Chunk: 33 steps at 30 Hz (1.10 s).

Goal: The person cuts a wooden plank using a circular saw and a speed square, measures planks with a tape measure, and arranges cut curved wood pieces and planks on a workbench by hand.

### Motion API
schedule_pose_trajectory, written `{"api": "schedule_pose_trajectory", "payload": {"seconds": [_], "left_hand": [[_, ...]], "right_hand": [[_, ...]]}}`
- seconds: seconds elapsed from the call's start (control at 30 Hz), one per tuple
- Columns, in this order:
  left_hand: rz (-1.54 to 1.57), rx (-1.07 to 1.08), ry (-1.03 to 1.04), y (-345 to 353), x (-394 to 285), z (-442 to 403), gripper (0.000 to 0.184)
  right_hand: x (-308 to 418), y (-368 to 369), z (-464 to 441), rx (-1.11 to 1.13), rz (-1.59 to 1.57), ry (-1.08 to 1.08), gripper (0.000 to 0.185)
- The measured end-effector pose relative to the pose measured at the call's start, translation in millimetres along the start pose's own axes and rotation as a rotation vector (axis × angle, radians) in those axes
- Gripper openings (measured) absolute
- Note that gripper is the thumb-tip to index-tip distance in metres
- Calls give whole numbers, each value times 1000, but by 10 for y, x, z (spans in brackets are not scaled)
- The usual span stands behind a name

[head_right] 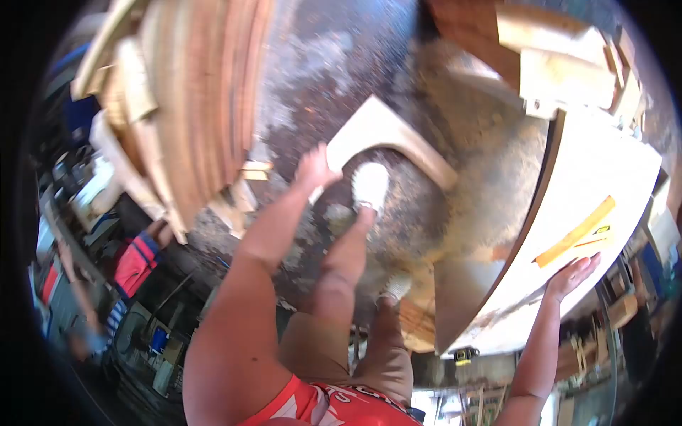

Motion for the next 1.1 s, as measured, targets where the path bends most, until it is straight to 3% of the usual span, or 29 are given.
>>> {"api": "schedule_pose_trajectory", "payload": {"seconds": [0.07, 0.1, 0.17, 0.23, 0.3, 0.43, 0.5, 0.57, 0.67, 0.73, 0.8, 0.87, 0.93, 1.0, 1.07, 1.1], "left_hand": [[91, -13, -57, -40, 489, 600, 71], [124, 94, -178, -221, 603, 1030, 71], [283, 29, -104, -241, 1084, 1725, 65], [327, 13, -176, -368, 1465, 2386, 59], [518, -122, -95, -879, 1458, 3128, 52], [939, -481, -232, -1146, 2122, 3969, 40], [1086, -693, -261, -1452, 2253, 4174, 38], [1172, -844, -276, -2003, 2041, 4317, 37], [1296, -1022, -235, -2668, 2209, 3977, 39], [1190, -1083, -270, -3315, 2168, 3826, 42], [1217, -1109, -176, -3818, 2410, 3369, 45], [1120, -1260, -133, -4516, 2220, 3326, 45], [833, -1091, -253, -5008, 2675, 2663, 50], [825, -1056, -323, -5321, 2910, 2150, 47], [710, -983, -431, -5761, 2707, 2158, 54], [715, -972, -379, -5828, 2857, 1858, 58]], "right_hand": [[80, -8, -29, -27, 134, -134, 73], [60, -5, -40, -39, 181, -185, 72], [50, -1, -38, -64, 225, -196, 71], [37, -27, -25, -105, 282, -205, 69], [16, 28, -44, -70, 431, -196, 68], [-411, 107, -271, 197, 276, -151, 69], [-651, 131, -570, 614, -232, 65, 69], [-450, -135, -489, 398, -168, 78, 69], [139, -396, -146, 334, -98, 26, 63], [458, -399, 215, 365, -109, -17, 59], [798, -411, 561, 397, -142, -43, 56], [1038, -497, 948, 417, -148, -48, 55], [1281, -537, 1264, 443, -133, 8, 55], [1459, -689, 1554, 517, -50, 91, 56], [1785, -765, 1660, 575, -5, 130, 57], [2040, -853, 1705, 591, -21, 144, 57]]}}
Point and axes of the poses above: each hand's wrist, its own z-axis away from the middle knuckle, its own y-axis out of the palm, x = y × z, the point moved 6 cm from there along -z, towards the middle knuckle, and after that the axes turned 1 degree about -y, right-handed, at the moved point
